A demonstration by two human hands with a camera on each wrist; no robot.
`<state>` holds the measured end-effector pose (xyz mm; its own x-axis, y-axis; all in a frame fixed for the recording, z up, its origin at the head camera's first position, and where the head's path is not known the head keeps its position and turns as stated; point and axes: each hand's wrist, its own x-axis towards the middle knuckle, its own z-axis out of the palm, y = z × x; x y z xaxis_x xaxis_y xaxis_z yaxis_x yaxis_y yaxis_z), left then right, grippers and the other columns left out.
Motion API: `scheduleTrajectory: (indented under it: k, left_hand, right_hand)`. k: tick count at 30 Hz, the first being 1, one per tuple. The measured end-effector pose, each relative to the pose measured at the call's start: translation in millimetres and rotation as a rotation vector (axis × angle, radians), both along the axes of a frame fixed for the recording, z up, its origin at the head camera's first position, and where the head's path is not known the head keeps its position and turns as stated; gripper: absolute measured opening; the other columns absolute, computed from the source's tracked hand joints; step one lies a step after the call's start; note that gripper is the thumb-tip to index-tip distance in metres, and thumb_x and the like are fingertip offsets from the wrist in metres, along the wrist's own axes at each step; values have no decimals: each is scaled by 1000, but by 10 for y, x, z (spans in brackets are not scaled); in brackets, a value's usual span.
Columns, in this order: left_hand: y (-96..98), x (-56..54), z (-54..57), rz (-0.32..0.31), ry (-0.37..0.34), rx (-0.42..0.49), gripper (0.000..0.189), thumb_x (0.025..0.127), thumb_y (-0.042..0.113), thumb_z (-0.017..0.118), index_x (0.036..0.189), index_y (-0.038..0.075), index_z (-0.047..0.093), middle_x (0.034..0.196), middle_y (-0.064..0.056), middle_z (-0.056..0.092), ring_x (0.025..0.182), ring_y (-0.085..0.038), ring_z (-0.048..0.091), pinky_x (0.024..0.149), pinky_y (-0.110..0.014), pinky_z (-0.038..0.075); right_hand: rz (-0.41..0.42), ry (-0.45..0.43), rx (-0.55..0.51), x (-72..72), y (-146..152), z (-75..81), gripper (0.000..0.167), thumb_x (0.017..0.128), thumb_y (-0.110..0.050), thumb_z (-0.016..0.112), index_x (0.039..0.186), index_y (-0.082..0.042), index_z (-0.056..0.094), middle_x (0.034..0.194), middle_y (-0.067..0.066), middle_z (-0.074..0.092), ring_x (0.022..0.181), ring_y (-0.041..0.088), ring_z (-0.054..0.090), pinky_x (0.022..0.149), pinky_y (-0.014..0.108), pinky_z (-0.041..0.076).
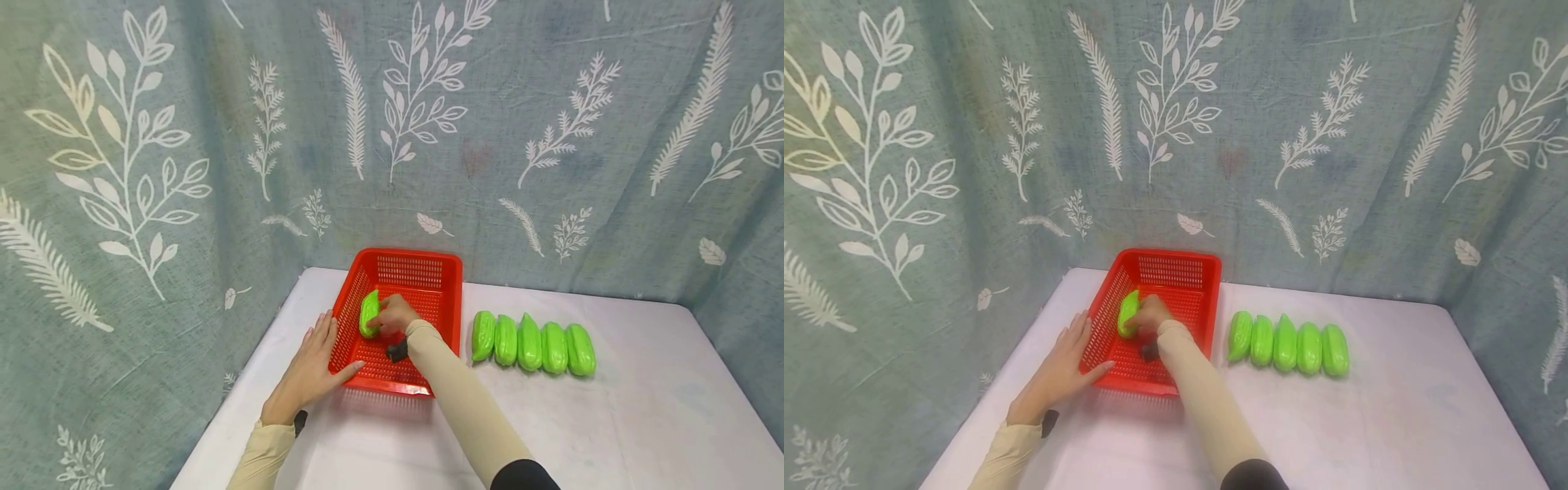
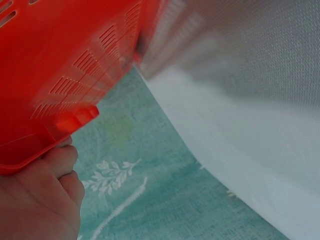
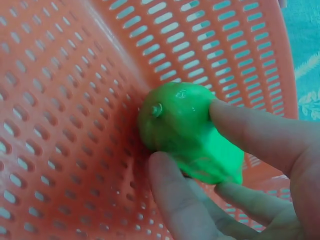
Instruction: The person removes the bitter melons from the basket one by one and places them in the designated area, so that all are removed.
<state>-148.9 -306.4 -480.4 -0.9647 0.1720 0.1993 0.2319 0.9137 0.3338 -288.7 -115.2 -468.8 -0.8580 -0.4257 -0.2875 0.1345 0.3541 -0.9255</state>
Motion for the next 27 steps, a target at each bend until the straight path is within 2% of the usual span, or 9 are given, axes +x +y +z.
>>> scheduleTrajectory:
  k: [3,6,12,16,21,23,27]
  left_hand:
    - [0,13,-6,-3,4,3,110,91,69,61,161,-6,23,174,-20,13,162,-40,14,130,-59,18]
    - [-7,19,-21,-1,6,2,109,92,70,60,161,-6,23,174,-20,13,162,-39,12,130,-59,18]
    - [-15,16,-15,3,17,6,110,92,71,60,161,-5,23,174,-19,12,163,-38,13,130,-59,18]
    - [-24,9,-32,6,34,2,109,91,71,61,161,-6,25,174,-20,15,162,-39,15,129,-60,20]
    - [-24,5,-37,0,32,-9,109,92,71,60,161,-6,25,173,-21,15,162,-40,15,128,-61,21]
    - [-21,9,-31,4,26,-14,110,92,71,60,161,-6,25,174,-20,14,162,-39,14,128,-61,20]
    - [-6,10,-10,-1,8,7,109,92,71,60,161,-5,23,174,-19,12,163,-38,12,130,-60,18]
  right_hand:
    - [0,-35,-42,-7,-8,-2,56,89,3,75,141,8,57,121,24,72,102,28,75,100,47,60]
    - [1,-54,-59,-19,-14,-16,53,90,2,75,140,6,59,122,24,72,102,29,76,98,48,60]
    - [-50,-39,-23,-17,-102,-71,43,91,-9,79,131,2,66,118,18,74,103,30,76,93,46,62]
    - [-79,-22,-65,-13,-168,-102,45,88,-6,81,129,5,65,119,21,74,107,33,75,94,48,62]
    - [-96,38,-16,-18,-189,-106,45,82,0,84,123,7,67,111,21,75,97,29,75,85,41,65]
    - [-91,39,-14,-11,-187,-98,46,82,1,84,124,8,66,112,21,74,98,29,75,86,41,64]
    - [-98,14,-58,36,-184,-76,51,86,-2,81,131,9,60,119,25,71,106,37,74,91,50,63]
